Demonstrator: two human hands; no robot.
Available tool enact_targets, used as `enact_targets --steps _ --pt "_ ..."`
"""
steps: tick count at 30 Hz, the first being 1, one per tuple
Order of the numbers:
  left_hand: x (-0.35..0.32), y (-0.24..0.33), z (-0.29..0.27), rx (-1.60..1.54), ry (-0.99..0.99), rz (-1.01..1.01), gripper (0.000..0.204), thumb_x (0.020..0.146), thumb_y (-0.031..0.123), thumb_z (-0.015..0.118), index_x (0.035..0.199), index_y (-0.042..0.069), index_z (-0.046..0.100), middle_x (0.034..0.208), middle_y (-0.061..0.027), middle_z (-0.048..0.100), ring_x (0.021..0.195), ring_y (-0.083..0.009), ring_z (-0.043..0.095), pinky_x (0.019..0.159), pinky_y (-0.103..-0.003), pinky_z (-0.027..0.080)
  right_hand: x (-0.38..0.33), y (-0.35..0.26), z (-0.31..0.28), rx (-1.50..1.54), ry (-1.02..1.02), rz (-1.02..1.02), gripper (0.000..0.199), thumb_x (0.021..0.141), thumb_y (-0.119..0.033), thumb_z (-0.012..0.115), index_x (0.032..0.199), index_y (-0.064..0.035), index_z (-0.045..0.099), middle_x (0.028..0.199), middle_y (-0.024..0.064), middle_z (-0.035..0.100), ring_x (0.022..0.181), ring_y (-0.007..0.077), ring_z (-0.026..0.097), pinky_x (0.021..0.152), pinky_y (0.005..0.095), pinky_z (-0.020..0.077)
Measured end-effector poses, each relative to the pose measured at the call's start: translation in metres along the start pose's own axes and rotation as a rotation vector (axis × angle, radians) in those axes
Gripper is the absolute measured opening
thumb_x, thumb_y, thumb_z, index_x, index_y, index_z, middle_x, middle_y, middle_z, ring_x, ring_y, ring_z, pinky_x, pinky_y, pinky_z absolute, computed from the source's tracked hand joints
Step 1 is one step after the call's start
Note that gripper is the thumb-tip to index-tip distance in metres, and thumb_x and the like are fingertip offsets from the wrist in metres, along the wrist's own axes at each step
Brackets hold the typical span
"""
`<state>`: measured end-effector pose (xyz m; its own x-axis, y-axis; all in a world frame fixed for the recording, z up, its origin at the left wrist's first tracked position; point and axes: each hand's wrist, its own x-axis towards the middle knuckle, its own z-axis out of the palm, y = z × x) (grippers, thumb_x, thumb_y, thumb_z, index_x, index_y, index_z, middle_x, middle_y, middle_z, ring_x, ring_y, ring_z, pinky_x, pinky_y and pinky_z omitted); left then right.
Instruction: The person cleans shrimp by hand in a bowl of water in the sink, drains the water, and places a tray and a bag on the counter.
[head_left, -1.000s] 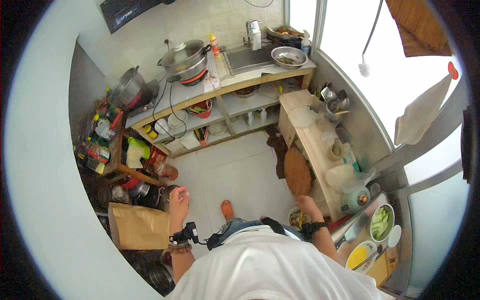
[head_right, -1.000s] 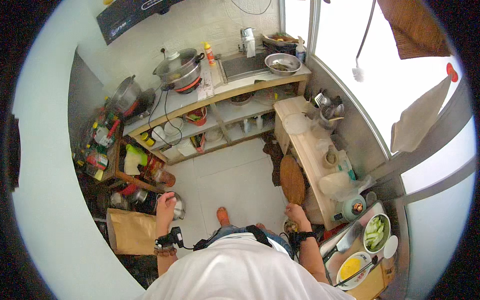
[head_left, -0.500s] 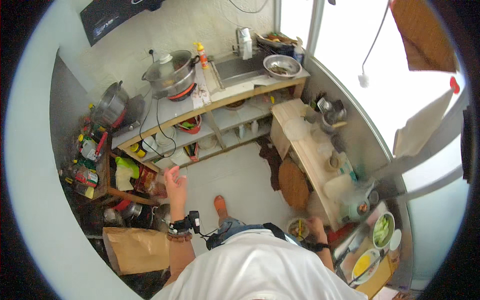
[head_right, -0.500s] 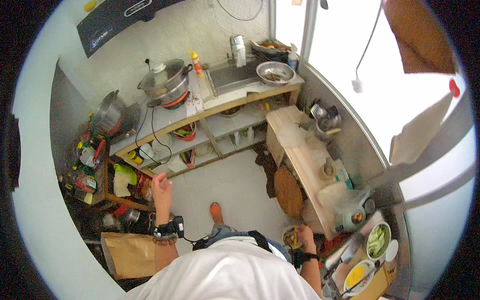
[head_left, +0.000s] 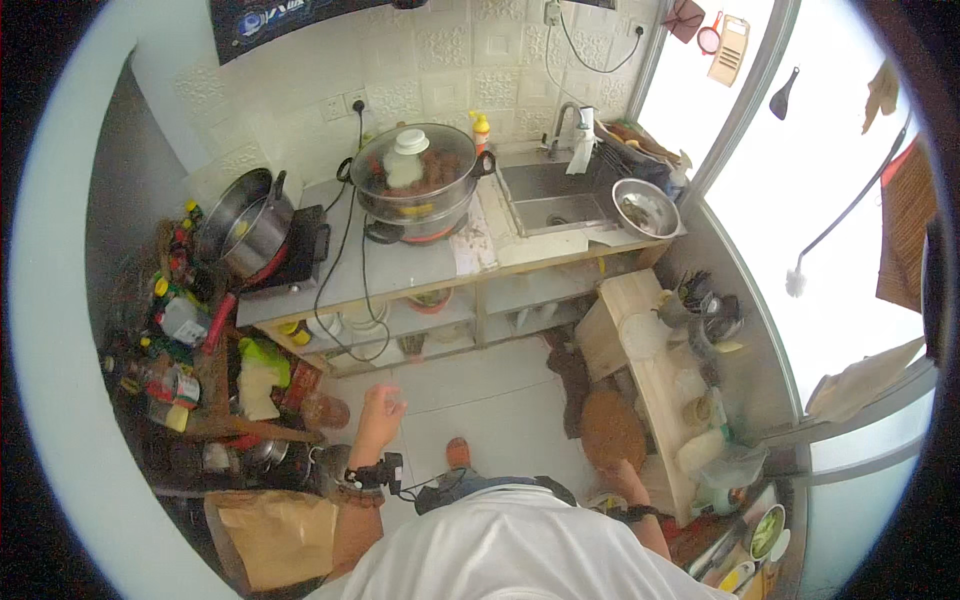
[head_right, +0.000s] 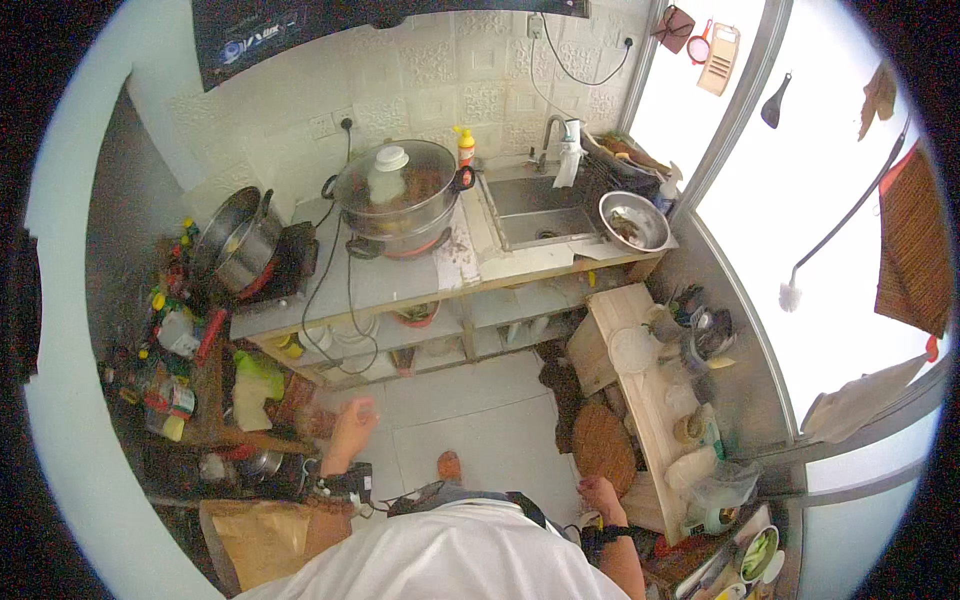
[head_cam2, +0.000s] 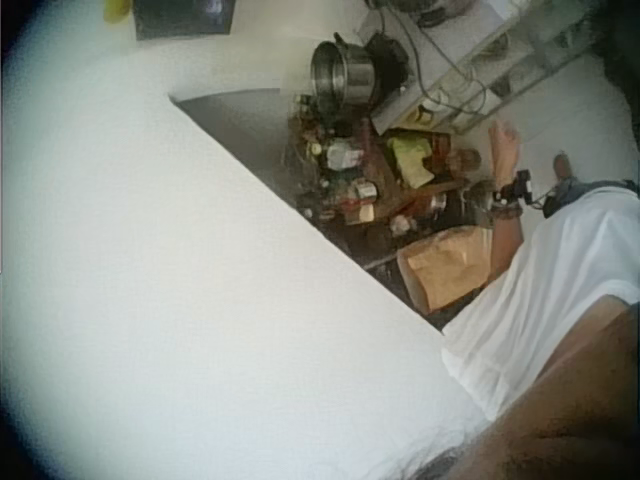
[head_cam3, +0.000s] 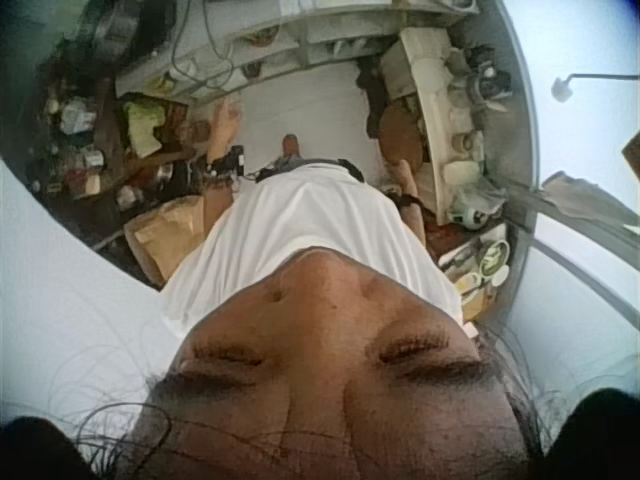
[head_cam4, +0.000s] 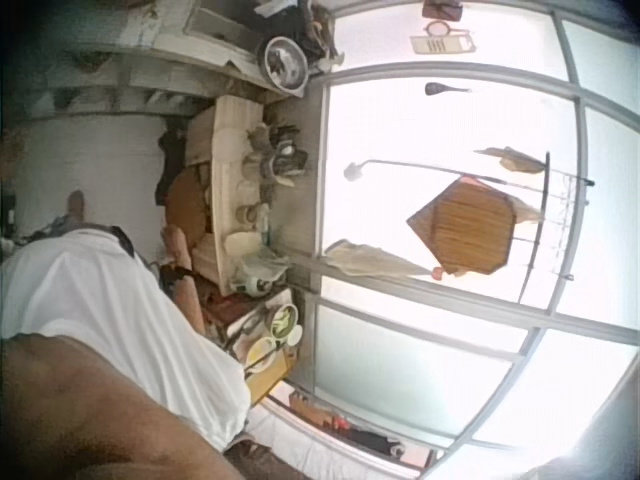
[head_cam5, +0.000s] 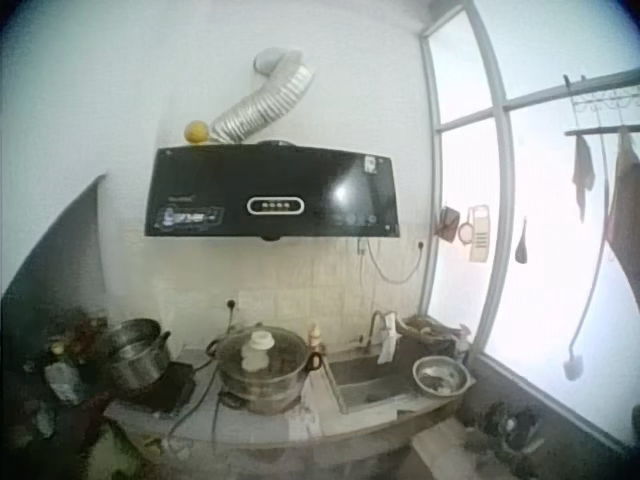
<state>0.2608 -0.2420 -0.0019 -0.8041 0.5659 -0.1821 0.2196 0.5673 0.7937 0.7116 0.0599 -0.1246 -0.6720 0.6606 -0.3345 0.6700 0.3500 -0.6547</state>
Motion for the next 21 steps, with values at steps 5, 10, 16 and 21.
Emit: enact_targets --steps 5,10,16,21 --pt "0.049 -0.025 0.004 0.144 0.098 0.087 0.035 0.077 0.012 0.064 0.108 0.006 0.050 0.115 -0.0233 0.048 0.112 -0.0369 0.043 0.093 -0.043 0.038 0.015 -0.010 0.001 0.148 -0.012 0.246 0.027 0.075 -0.021 0.067 0.091 0.0004 0.064 0.073 0.0109 0.065 0.072 0.0188 0.062 0.066 0.0336 0.0492" --pt "0.074 -0.005 0.024 0.256 0.190 0.369 0.038 0.078 0.018 0.064 0.110 0.004 0.050 0.111 -0.0208 0.051 0.115 -0.0384 0.042 0.096 -0.043 0.035 -0.024 -0.018 0.001 0.118 0.038 0.272 0.028 0.075 -0.022 0.067 0.090 0.0009 0.064 0.078 0.0120 0.066 0.073 0.0207 0.062 0.068 0.0334 0.0490" --pt "0.060 0.085 0.088 0.215 -0.074 0.426 0.035 0.078 0.017 0.065 0.107 0.006 0.051 0.123 -0.0264 0.044 0.124 -0.0425 0.031 0.100 -0.048 0.028 -0.136 0.004 0.007 0.190 0.194 0.539 0.027 0.075 -0.024 0.066 0.090 -0.0011 0.064 0.083 0.0157 0.066 0.081 0.0269 0.064 0.072 0.0338 0.0490" --pt "-0.062 0.216 0.161 0.358 -0.368 0.438 0.036 0.081 0.021 0.061 0.114 0.010 0.050 0.135 -0.0197 0.035 0.130 -0.0353 0.027 0.101 -0.045 0.028 -0.312 0.076 0.042 0.153 0.347 0.714 0.024 0.075 -0.026 0.065 0.088 -0.0046 0.067 0.082 0.0153 0.066 0.076 0.0297 0.063 0.069 0.0377 0.0489"
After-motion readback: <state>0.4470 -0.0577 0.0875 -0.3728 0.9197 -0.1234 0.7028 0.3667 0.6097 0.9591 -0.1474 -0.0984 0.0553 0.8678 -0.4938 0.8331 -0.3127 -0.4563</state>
